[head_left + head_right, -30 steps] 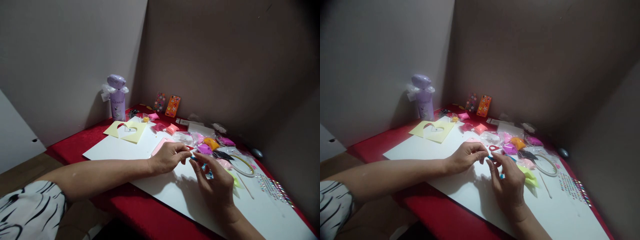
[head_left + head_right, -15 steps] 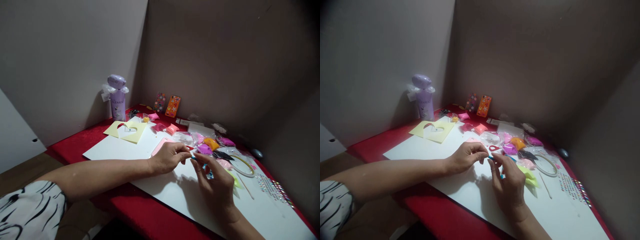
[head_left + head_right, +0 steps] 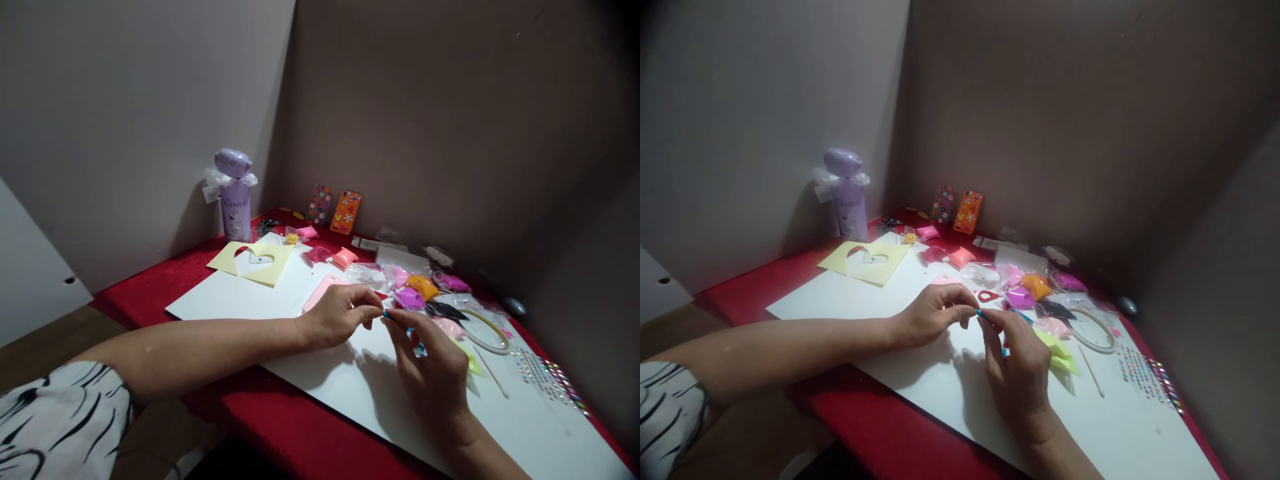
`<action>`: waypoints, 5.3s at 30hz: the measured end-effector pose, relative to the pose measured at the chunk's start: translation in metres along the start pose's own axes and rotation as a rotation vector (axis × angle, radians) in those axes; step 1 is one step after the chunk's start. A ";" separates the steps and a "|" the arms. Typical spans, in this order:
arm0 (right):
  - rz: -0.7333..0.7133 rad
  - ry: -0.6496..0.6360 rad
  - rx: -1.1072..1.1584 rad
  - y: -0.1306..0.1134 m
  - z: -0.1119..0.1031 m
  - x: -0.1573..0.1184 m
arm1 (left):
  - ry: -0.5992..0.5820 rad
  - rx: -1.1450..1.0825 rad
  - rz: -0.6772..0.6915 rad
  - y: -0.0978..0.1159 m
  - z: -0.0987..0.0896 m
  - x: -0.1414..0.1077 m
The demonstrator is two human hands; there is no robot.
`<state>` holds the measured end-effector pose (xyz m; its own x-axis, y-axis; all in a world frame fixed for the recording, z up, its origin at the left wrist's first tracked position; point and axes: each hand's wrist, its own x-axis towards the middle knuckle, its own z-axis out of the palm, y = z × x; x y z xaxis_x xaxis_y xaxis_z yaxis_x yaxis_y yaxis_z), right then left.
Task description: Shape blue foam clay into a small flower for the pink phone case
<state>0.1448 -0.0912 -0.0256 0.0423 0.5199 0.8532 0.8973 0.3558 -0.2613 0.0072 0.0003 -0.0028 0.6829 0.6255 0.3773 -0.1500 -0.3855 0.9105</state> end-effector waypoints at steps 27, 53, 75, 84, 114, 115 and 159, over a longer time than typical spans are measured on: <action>-0.004 0.009 0.013 0.001 0.002 0.001 | -0.041 -0.053 -0.023 -0.001 0.000 0.000; -0.022 0.019 -0.003 0.000 -0.002 0.000 | -0.100 -0.160 -0.075 -0.001 0.000 0.000; 0.000 0.021 -0.020 -0.001 -0.001 0.000 | -0.060 -0.170 -0.098 0.002 0.001 0.001; 0.007 0.003 -0.010 0.000 0.000 0.000 | -0.059 -0.138 -0.110 0.003 0.000 0.000; 0.006 -0.270 -0.319 0.008 0.004 -0.001 | 0.058 -0.233 -0.151 0.005 -0.003 0.004; 0.004 -0.273 -0.318 0.008 0.004 -0.001 | 0.042 -0.241 -0.166 0.005 -0.003 0.004; -0.136 -0.040 -0.079 0.002 -0.001 0.003 | -0.060 -0.321 -0.318 0.003 -0.001 0.003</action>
<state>0.1469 -0.0896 -0.0235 -0.0982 0.5025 0.8590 0.9253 0.3638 -0.1071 0.0083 0.0021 0.0009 0.7696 0.6348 0.0690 -0.1340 0.0548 0.9895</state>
